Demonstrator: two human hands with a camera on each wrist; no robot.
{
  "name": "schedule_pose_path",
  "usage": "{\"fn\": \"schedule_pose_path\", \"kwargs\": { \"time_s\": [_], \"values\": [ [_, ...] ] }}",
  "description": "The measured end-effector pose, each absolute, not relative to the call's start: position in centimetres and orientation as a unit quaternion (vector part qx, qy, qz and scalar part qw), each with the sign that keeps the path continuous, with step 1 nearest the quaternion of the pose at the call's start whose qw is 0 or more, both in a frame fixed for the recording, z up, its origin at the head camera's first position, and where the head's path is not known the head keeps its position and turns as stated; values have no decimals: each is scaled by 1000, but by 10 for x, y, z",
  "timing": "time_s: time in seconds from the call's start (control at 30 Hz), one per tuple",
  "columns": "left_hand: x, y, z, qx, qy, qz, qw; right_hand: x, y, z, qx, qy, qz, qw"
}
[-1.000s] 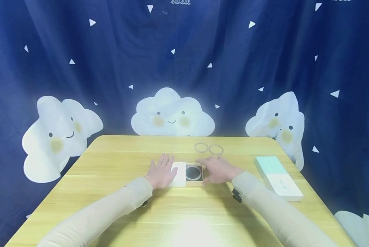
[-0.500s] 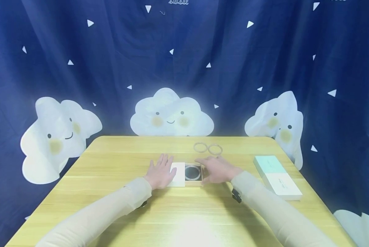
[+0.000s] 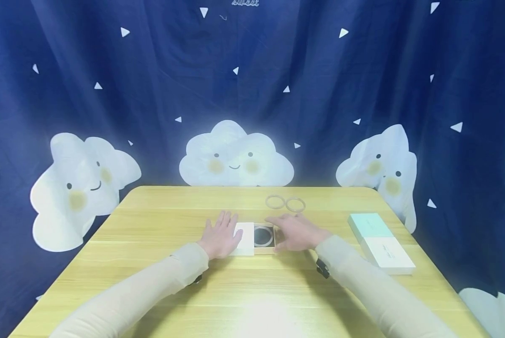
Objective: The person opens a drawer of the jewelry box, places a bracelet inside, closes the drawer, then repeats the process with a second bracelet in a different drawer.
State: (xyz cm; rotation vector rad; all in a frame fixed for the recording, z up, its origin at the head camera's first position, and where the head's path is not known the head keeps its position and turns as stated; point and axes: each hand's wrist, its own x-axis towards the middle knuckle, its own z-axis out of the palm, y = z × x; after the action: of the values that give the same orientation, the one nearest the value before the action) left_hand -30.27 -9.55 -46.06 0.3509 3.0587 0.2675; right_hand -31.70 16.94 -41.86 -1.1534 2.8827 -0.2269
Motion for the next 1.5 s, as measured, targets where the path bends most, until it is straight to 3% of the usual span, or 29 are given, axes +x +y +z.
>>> {"fn": "schedule_pose_path", "kwargs": {
  "time_s": [1.5],
  "values": [
    [-305, -94, -462, 114, 991, 67, 25, -321, 156, -423, -369, 926, -80, 15]
  ]
}}
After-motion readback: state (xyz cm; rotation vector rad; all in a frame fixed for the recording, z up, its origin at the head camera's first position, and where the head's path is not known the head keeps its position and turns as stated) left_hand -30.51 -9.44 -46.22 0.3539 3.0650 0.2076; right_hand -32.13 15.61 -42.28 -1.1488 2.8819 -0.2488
